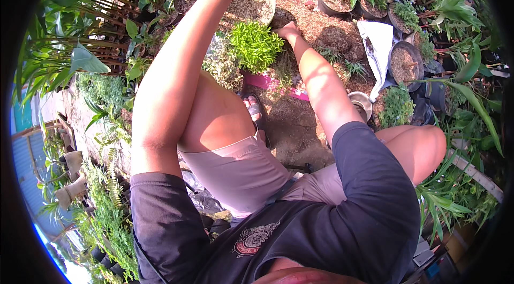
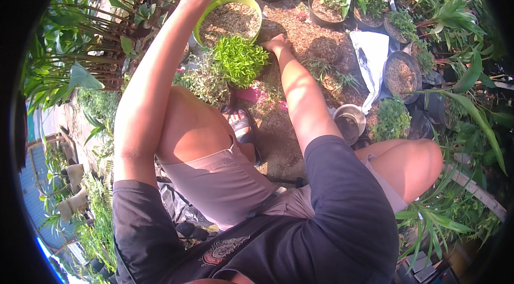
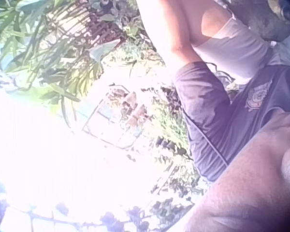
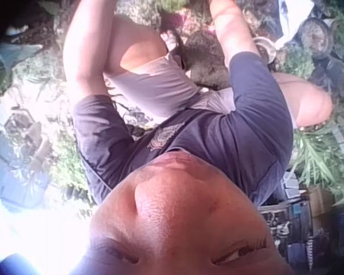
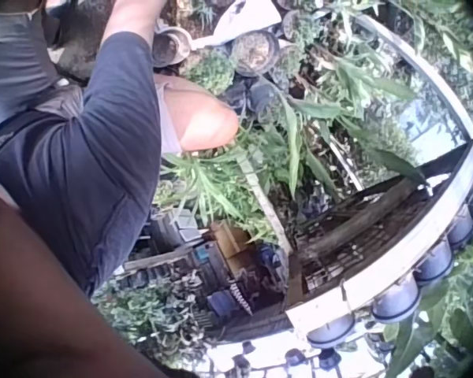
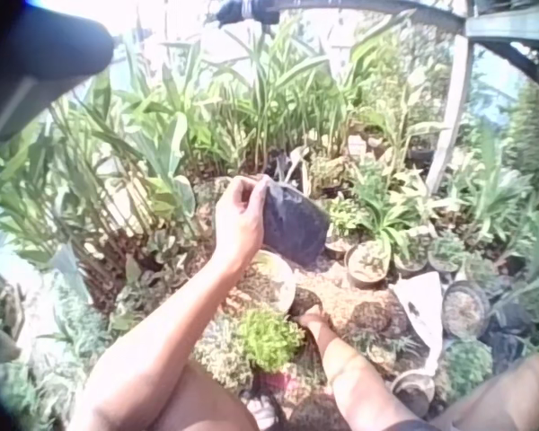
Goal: The person sits cross-legged on the ground and repeatedly removes small plants from black plastic nursery bags. They place the plants into a green bowl filled with soil and then into small white cups, pressing the soil around the roots.
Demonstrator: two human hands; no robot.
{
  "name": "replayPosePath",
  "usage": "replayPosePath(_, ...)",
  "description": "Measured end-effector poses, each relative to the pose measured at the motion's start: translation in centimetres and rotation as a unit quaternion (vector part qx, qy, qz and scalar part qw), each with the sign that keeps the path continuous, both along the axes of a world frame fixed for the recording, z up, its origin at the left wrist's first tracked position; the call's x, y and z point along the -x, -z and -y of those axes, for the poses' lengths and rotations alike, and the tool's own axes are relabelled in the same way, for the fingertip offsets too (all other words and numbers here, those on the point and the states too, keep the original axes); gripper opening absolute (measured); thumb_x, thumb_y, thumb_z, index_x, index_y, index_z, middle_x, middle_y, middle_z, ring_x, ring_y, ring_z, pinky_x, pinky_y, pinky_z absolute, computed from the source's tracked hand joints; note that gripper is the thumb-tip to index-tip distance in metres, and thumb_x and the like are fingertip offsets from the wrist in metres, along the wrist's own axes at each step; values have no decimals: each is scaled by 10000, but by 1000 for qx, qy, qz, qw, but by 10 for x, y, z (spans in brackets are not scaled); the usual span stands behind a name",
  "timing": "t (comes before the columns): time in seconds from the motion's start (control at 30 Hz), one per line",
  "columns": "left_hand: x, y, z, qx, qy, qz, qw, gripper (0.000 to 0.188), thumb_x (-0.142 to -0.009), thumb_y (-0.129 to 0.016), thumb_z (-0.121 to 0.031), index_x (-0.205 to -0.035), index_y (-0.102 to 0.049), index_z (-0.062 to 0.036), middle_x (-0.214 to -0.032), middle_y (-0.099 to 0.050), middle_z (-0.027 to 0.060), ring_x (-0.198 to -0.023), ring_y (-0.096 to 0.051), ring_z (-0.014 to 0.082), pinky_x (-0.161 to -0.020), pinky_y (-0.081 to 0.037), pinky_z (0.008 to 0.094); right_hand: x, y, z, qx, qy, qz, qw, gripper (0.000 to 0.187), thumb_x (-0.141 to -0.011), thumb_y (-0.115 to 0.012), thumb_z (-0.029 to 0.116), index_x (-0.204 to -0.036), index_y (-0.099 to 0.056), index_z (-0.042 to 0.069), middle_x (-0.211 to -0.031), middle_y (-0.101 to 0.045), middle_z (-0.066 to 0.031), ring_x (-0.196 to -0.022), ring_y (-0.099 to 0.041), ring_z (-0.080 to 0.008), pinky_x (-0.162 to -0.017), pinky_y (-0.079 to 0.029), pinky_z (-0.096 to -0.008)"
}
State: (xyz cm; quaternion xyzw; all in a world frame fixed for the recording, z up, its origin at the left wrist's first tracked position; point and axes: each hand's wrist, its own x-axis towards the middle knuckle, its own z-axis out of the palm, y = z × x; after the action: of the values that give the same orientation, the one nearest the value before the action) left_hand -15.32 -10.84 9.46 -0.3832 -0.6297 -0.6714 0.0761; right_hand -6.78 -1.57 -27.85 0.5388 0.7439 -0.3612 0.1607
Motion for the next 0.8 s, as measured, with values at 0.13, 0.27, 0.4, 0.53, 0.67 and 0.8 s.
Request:
replayPosePath(0.13,0,2,-8,-26,13,-15,999,174,-962,-610,-139,-852,-587,-6,-718,-574,18,-678,-481,75,-637,-427,245,-3,-9,-3,8,-3,-74,997,1083,-571,-873,498,-1359,-380,-57,-1383,-495,-238,-1265,-510,-362,-1061,-415,-409)
replayPosePath(0.27,-6,3,-10,10,-12,-24,1000,151,-958,-611,-130,-875,-593,-5,-719,-584,30,-670,-490,80,-628,-435,254,-1,-39,-20,-14,20,-130,991,961,-665,-794,505,-1368,-421,-36,-1365,-517,-243,-1279,-501,-357,-1069,-406,-416)
replayPosePath(0.4,-8,1,-9,30,-20,-27,999,145,-958,-609,-131,-887,-596,-5,-724,-590,40,-668,-499,88,-625,-442,263,2,-69,-43,-52,96,-129,986,908,-741,-719,584,-1394,-434,22,-1416,-475,-225,-1320,-463,-343,-1094,-379,-420)
replayPosePath(0.53,-5,2,-8,29,-17,-22,999,156,-960,-606,-137,-879,-593,-5,-728,-589,41,-677,-501,89,-636,-442,262,-11,-66,-42,-231,-14,-111,967,762,-810,-686,445,-1418,-388,97,-1563,-236,-162,-1461,-178,-363,-1122,-279,-571)
replayPosePath(0.67,-2,4,-8,-16,17,0,1000,160,-962,-603,-140,-874,-591,-7,-733,-585,37,-690,-498,85,-643,-436,257,-28,-45,-40,-251,-231,-71,937,634,-837,-641,316,-1424,-414,244,-1593,-174,-113,-1469,-129,-386,-1120,-249,-610)
replayPosePath(0.8,-2,4,-6,34,-8,-2,999,165,-961,-603,-140,-868,-587,-5,-733,-583,34,-692,-496,86,-641,-432,258,-28,-39,-47,-190,-163,-54,967,704,-829,-651,328,-1470,-366,273,-1613,-102,-98,-1481,-74,-377,-1123,-234,-620)
